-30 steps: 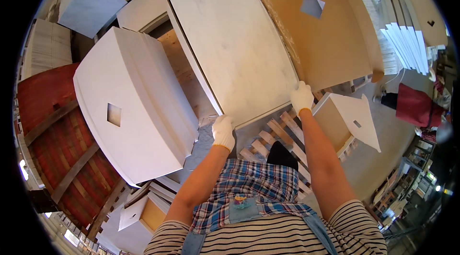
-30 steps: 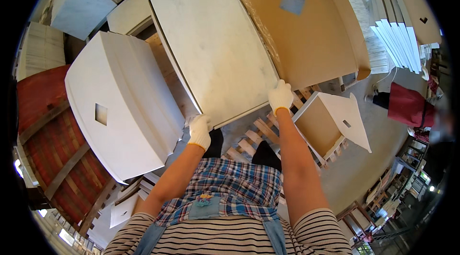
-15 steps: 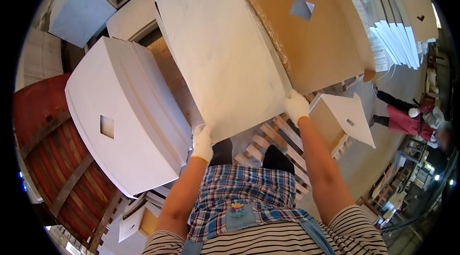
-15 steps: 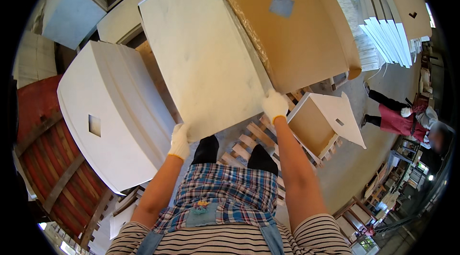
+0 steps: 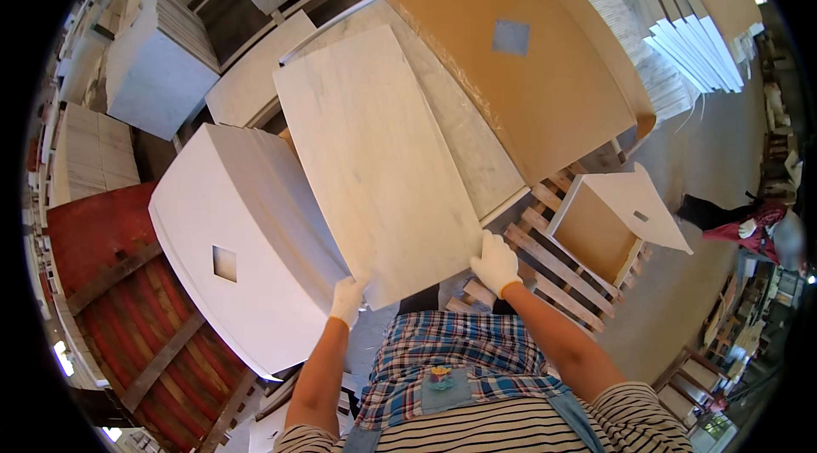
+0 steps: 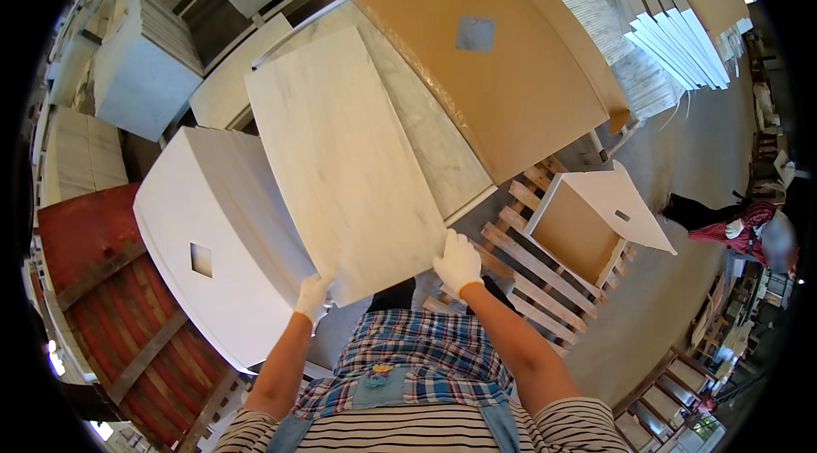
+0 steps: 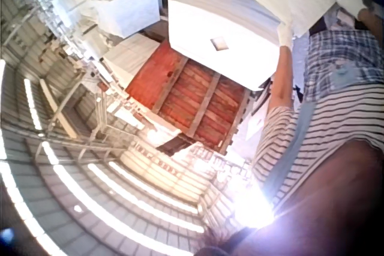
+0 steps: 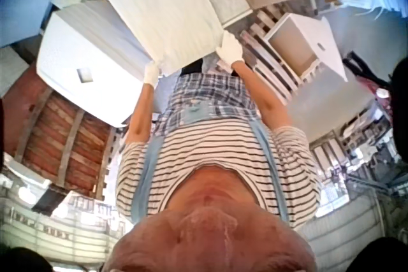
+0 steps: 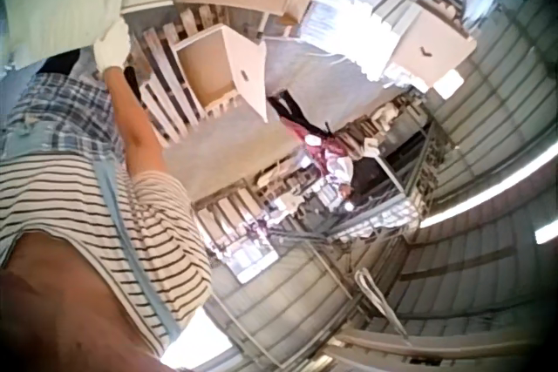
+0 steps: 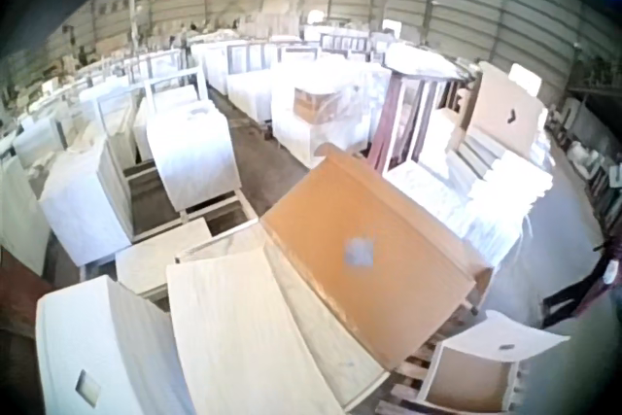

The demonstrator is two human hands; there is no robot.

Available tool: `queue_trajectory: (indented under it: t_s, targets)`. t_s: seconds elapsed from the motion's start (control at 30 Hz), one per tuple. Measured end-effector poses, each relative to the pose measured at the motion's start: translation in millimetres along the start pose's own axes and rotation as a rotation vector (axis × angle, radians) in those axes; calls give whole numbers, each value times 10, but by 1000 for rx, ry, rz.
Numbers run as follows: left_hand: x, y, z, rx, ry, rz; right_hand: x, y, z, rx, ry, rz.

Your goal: The person walks through a warehouse and picks up a cardboard box. They remove a flat white panel from the box and place it into a wooden frame structure on a pallet. The person then picks up another box and places it on the pallet.

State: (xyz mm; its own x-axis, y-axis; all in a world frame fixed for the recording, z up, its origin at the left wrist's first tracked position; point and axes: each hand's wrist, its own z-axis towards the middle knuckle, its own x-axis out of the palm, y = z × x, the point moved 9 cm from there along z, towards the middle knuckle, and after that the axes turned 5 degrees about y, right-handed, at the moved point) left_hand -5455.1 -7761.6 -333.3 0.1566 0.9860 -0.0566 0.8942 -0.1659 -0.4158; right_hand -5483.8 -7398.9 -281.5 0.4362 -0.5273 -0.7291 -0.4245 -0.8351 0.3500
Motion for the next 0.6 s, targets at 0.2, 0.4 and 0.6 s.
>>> queue_trajectory:
  t_s: [0.2, 0.4, 0.6]
  targets:
    - [147, 82, -450, -11, 7, 10, -89, 678, -784, -398, -46, -250]
    - [526, -298, -985, 86, 72, -5, 98, 1139, -1280, -535, -112, -95]
    - [785, -624, -1381, 196, 64, 171, -70, 996, -1393, -543, -215, -63]
